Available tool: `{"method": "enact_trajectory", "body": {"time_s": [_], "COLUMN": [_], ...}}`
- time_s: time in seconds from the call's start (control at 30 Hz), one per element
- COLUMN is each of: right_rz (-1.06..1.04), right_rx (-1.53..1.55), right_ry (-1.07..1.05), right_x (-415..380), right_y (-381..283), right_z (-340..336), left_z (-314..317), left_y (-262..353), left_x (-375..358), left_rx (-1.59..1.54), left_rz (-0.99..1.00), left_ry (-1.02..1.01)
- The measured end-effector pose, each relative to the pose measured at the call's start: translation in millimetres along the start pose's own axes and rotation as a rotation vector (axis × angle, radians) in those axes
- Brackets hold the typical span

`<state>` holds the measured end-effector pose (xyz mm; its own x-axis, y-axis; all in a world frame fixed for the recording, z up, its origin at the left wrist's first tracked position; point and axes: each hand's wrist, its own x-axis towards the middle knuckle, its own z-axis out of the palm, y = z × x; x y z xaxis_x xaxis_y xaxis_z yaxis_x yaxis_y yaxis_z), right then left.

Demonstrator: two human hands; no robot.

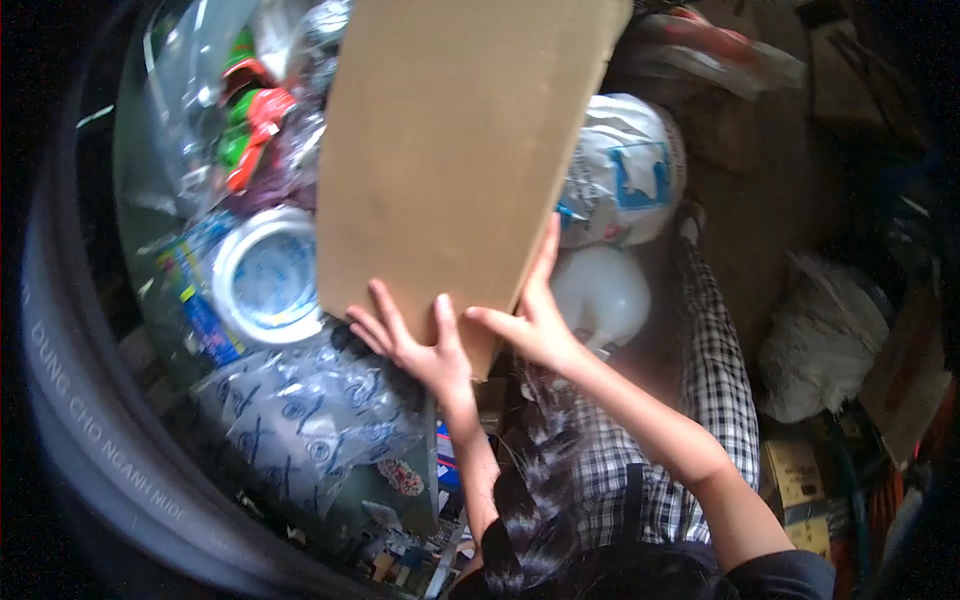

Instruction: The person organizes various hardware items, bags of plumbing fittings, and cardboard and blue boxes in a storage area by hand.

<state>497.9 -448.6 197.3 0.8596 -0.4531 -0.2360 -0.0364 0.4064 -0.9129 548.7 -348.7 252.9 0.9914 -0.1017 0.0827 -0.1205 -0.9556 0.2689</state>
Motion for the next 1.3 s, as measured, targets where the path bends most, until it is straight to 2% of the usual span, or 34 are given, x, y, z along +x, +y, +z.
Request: {"method": "enact_trajectory", "body": {"time_s": [0.07, 0.2, 0.6, 0.7, 0.73, 0.8, 0.87, 0.9, 0.93, 1.0, 1.03, 1.13, 1.2, 1.23, 1.3], "right_rz": [0.036, 0.049, 0.047, 0.097, 0.091, 0.041, 0.112, 0.085, 0.087, 0.092, 0.089, 0.071, 0.027, 0.036, 0.075], "right_rx": [0.119, 0.006, 0.062, -0.010, -0.037, 0.002, 0.066, -0.003, 0.051, 0.154, 0.168, 0.224, 0.278, 0.300, 0.337], "right_ry": [-0.011, -0.040, 0.032, 0.125, 0.229, 0.295, 0.305, 0.315, 0.278, 0.203, 0.193, 0.168, 0.149, 0.131, 0.093], "right_x": [0, 1, -1, 9, 19, 48, 62, 61, 61, 63, 63, 62, 65, 65, 63], "right_y": [-4, -8, -3, -10, -11, -16, -30, -28, -24, -14, -8, 1, 1, -2, -8], "right_z": [1, -3, 0, -12, -17, -26, -21, -20, -22, -30, -32, -32, -31, -31, -33], "left_z": [1, 3, 5, 6, 6, 6, 4, 7, 18, 8, 13, 1, 6, 21, 24], "left_y": [-1, -3, -6, -8, -10, -12, -13, -16, -26, -8, -13, -18, -15, -31, -41], "left_x": [0, 0, -2, -2, -2, -4, -6, -10, -14, -21, -27, -40, -47, -53, -57], "left_rx": [-0.012, -0.015, -0.038, -0.042, -0.043, -0.043, -0.055, -0.205, -0.510, -1.123, -1.099, -1.474, -1.532, -1.637, -1.909], "left_rz": [0.005, 0.029, 0.025, 0.031, 0.034, 0.030, 0.034, -0.027, -0.121, -0.453, -0.652, -0.922, -0.922, -0.825, -0.815], "left_ry": [0.007, 0.016, 0.026, 0.036, 0.040, 0.033, 0.032, 0.097, 0.204, 0.223, 0.260, -0.341, -0.446, -0.467, -0.547]}}
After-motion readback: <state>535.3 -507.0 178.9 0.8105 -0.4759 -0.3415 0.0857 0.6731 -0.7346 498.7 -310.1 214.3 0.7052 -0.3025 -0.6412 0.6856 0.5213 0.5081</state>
